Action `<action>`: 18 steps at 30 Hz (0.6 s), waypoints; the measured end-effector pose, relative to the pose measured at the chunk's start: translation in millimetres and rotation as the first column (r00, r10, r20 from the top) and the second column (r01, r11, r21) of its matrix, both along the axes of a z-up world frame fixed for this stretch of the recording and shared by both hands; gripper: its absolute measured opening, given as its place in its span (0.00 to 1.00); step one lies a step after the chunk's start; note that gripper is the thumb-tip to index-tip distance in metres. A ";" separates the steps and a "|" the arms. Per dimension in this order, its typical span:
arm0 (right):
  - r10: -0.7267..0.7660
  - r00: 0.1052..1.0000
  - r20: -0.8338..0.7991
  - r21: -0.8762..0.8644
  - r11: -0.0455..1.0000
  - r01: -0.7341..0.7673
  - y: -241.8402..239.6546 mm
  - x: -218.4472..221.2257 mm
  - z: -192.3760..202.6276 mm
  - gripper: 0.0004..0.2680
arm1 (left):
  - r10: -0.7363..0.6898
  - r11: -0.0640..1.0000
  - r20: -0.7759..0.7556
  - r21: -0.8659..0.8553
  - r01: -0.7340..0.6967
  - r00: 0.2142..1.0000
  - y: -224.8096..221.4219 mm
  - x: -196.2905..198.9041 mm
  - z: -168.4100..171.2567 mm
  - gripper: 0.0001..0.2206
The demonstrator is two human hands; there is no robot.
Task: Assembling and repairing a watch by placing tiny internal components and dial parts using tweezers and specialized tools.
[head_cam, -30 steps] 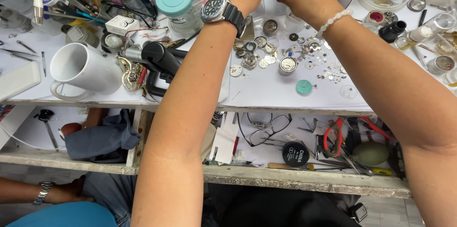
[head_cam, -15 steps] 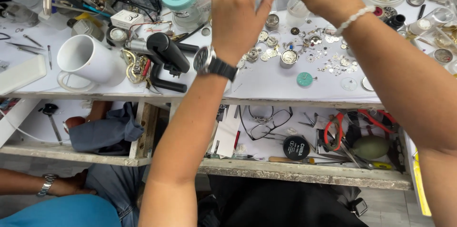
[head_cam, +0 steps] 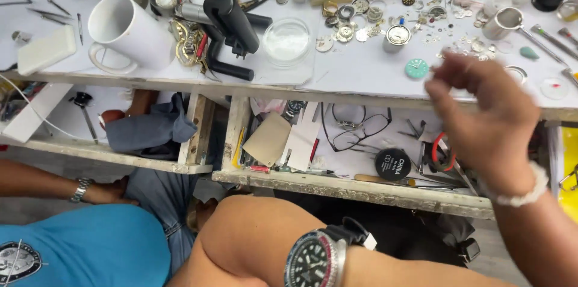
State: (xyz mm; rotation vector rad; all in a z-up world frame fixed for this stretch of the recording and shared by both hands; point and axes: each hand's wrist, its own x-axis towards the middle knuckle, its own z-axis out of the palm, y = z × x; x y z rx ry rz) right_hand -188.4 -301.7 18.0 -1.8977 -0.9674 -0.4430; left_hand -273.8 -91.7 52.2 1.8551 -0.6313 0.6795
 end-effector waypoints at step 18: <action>-0.258 0.960 -0.108 -0.081 0.965 0.251 -73.7 -71.3 -110.8 0.04 | -0.139 0.958 -0.091 -0.264 0.111 0.986 -61.1 -43.3 -42.9 0.06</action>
